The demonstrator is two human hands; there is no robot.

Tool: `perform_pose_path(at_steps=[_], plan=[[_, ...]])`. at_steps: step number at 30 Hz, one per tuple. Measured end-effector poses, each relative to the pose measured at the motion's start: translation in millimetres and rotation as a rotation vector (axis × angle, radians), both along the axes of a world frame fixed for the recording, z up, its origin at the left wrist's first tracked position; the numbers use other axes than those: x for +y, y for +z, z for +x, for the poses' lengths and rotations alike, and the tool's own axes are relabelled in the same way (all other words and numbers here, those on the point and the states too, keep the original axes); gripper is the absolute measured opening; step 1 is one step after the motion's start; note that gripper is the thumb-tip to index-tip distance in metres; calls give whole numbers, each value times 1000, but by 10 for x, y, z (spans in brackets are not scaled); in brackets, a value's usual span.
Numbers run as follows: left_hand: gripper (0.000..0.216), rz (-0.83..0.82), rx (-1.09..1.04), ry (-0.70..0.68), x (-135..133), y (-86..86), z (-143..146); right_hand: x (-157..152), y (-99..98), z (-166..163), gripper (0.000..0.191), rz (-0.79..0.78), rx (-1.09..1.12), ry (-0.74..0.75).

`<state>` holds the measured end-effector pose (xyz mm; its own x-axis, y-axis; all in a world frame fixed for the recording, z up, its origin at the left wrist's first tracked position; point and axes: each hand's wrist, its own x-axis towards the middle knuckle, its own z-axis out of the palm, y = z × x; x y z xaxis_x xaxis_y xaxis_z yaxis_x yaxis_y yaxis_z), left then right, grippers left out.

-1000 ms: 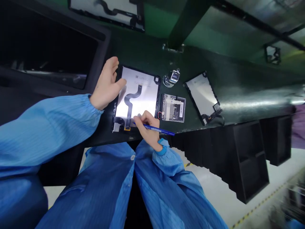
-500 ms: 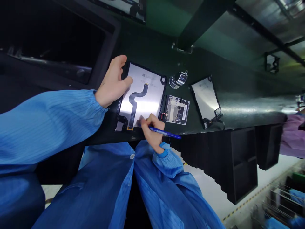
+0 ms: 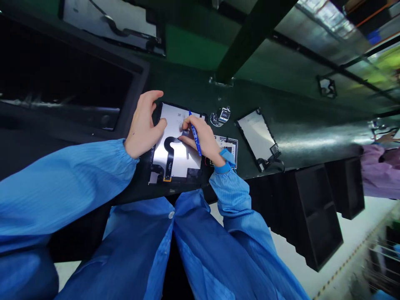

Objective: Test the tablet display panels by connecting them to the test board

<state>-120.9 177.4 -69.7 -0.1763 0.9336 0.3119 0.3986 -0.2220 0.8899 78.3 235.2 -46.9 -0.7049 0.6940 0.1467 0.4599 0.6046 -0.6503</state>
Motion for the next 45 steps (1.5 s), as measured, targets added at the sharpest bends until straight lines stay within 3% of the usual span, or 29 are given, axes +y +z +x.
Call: perform_pose_path(at_steps=[4,9,11,13,16,21,27,32,35,39,41,45], plan=[[33,-66,-52,-86,-49,263,81,-106,138,110,18,-105,159,-13],[26,-468,-212,-658,-60,529,201,-298,511,277,33,-207,447,59],[21,-553,-277,-772,-64,587,251,-366,606,324,37,-219,457,66],[13,-593,-339,-763,-75,623,302,-409,645,378,39,-227,435,57],[13,-609,-328,-618,-107,657,388,-408,594,522,36,-220,407,-19],[10,-528,-219,-399,-158,663,545,-413,289,844,24,-166,370,-308],[24,-495,-8,-441,-237,508,660,-764,83,751,26,-367,459,-442],[26,-201,279,-424,-320,475,683,-886,94,584,27,-347,466,-494],[25,-109,356,-436,-308,486,675,-855,80,628,25,-352,459,-467],[21,-129,465,-422,-206,445,687,-739,23,862,19,-267,470,-609],[20,-133,519,-404,-149,394,707,-660,-29,994,17,-155,374,-650],[23,-148,546,-402,-119,305,750,-599,-143,1122,26,74,38,-445]])
